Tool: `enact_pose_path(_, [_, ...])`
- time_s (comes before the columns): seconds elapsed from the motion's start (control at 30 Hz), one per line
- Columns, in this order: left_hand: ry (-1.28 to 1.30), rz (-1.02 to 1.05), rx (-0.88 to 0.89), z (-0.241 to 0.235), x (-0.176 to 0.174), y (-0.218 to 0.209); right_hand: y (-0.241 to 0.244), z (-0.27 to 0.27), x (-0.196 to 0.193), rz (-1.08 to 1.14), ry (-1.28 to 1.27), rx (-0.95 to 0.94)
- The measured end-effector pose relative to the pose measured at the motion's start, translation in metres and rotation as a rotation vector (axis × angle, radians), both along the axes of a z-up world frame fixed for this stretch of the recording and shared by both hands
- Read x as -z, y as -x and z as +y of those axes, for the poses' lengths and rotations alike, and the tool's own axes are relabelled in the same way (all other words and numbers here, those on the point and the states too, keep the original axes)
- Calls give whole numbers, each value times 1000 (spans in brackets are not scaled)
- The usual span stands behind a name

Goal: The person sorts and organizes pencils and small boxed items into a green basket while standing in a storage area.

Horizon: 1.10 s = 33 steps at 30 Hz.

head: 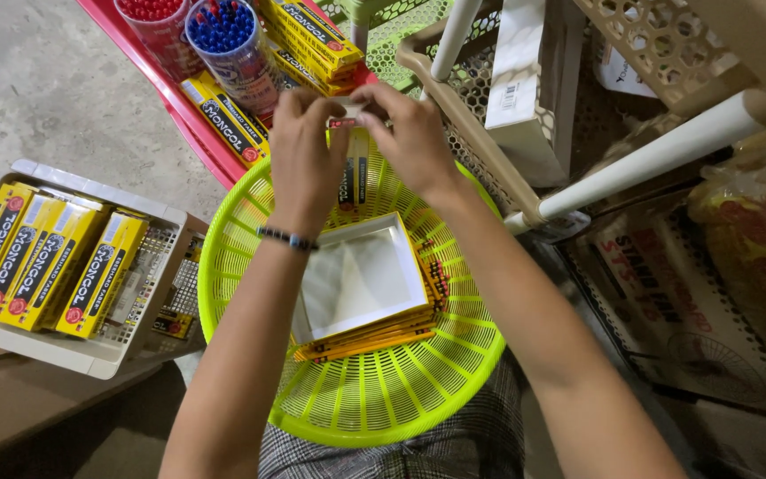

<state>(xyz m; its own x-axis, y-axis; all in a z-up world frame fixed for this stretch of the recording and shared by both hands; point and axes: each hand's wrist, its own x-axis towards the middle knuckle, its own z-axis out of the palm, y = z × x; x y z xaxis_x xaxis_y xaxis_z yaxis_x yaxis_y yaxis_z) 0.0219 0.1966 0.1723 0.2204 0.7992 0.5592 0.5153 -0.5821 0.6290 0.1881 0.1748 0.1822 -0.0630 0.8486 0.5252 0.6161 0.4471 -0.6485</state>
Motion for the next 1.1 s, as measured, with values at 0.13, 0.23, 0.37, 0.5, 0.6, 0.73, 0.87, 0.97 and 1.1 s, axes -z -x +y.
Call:
enact_pose_path(0.13, [201,231,91,-54,1,20,0,-51,-9,-117,345,-28])
enact_pose_path(0.23, [376,641,236,-94,41,44,4,-91,25,-461,775,-289])
enact_pose_path(0.37, [564,1064,588,-132,127,64,21,-138,68,-792,1044,-590])
enact_pose_path(0.5, [685,1212,688,-160,120,74,37,-159,111,-1100,1129,-652])
enact_pose_path(0.6, [754,1262,726,-166,154,75,42,-164,122,-1199,1069,-664])
enact_pose_path(0.73, [764,1292,702,-168,173,77,42,-163,132,-1166,1057,-616])
enact_pose_path(0.87, [781,1324,740,-165,168,73,42,-157,128,-1126,1104,-613])
enact_pose_path(0.97, [752,1331,712,-168,163,71,40,-156,127,-1126,1160,-617])
enact_pose_path(1.1, [667,1310,730,-170,203,74,36,-156,133,-1135,1227,-609])
